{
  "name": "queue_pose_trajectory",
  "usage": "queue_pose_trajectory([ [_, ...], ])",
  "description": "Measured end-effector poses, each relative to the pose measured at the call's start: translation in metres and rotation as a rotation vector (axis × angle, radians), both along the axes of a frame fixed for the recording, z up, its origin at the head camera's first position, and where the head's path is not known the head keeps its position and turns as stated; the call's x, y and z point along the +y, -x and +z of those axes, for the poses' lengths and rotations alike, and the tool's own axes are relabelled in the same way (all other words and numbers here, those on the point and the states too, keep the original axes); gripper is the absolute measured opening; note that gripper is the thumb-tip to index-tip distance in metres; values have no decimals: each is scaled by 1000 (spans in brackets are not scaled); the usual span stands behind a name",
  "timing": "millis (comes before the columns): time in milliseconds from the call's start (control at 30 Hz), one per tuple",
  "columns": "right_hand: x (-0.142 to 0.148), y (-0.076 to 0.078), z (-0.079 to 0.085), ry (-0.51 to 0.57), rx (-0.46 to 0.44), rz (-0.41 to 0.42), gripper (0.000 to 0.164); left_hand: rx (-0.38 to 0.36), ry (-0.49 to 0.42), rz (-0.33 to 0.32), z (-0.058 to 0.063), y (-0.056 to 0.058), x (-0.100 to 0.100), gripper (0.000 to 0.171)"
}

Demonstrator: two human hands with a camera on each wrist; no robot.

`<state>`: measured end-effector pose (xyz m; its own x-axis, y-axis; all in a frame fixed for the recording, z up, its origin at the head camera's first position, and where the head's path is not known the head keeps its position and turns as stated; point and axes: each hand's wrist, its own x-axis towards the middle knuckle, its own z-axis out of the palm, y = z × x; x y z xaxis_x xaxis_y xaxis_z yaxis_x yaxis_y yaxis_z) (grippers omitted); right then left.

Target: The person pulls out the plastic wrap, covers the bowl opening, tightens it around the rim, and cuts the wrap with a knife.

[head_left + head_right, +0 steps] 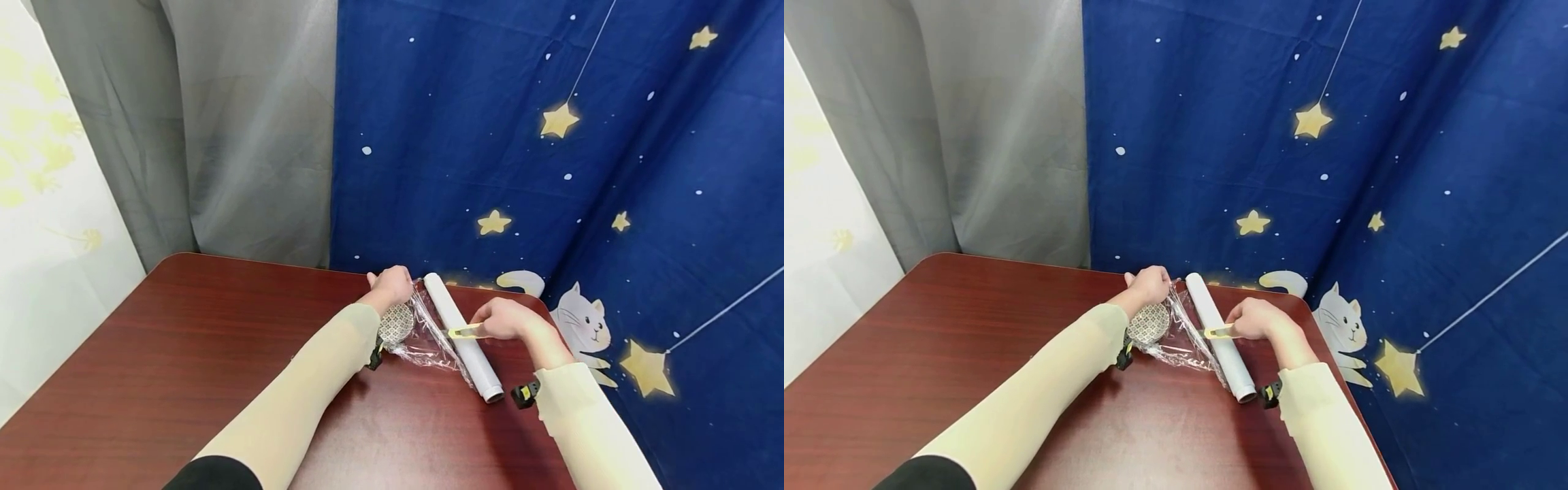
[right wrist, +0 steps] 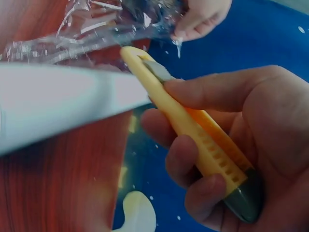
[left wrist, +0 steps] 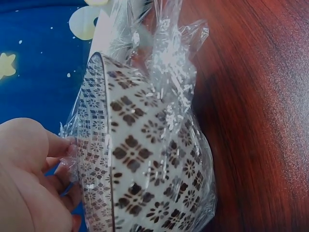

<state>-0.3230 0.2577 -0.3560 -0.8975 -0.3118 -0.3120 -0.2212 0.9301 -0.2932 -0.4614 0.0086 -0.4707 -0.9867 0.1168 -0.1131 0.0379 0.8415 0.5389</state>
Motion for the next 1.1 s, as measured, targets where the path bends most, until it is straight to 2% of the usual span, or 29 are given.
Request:
queue_pose_trajectory([
  [67, 6, -3, 4, 1, -33, -9, 19, 8, 0, 12, 8, -9, 0, 14],
  [100, 9, -4, 6, 5, -49, -14, 20, -4, -6, 13, 17, -16, 0, 15],
  [167, 14, -5, 7, 9, -78, -27, 22, -5, -16, 13, 24, -25, 0, 14],
  [333, 23, -5, 5, 20, -96, -55, 20, 3, -43, 7, 32, -38, 1, 15],
  [367, 24, -5, 4, 21, -93, -58, 20, 29, -48, 4, 20, -29, 0, 16],
  [567, 28, -8, 6, 30, -124, -61, 21, 55, -65, 15, 25, -31, -2, 17],
  [600, 29, -10, 8, 23, -134, -57, 22, 34, -65, 20, 37, -41, -2, 16],
  [733, 30, -18, 15, -12, -172, -47, 24, 27, -52, 28, 37, -39, -1, 14],
  [767, 31, -19, 17, -24, -179, -43, 24, 50, -50, 31, 27, -29, -1, 14],
  [967, 37, -32, 22, -48, -249, -79, 21, 89, -64, 58, 26, -33, -2, 16],
  [1000, 38, -33, 22, -43, -258, -85, 21, 73, -65, 59, 36, -42, -2, 17],
  [1100, 40, -36, 22, -41, -272, -91, 20, 67, -70, 50, 34, -39, -1, 17],
])
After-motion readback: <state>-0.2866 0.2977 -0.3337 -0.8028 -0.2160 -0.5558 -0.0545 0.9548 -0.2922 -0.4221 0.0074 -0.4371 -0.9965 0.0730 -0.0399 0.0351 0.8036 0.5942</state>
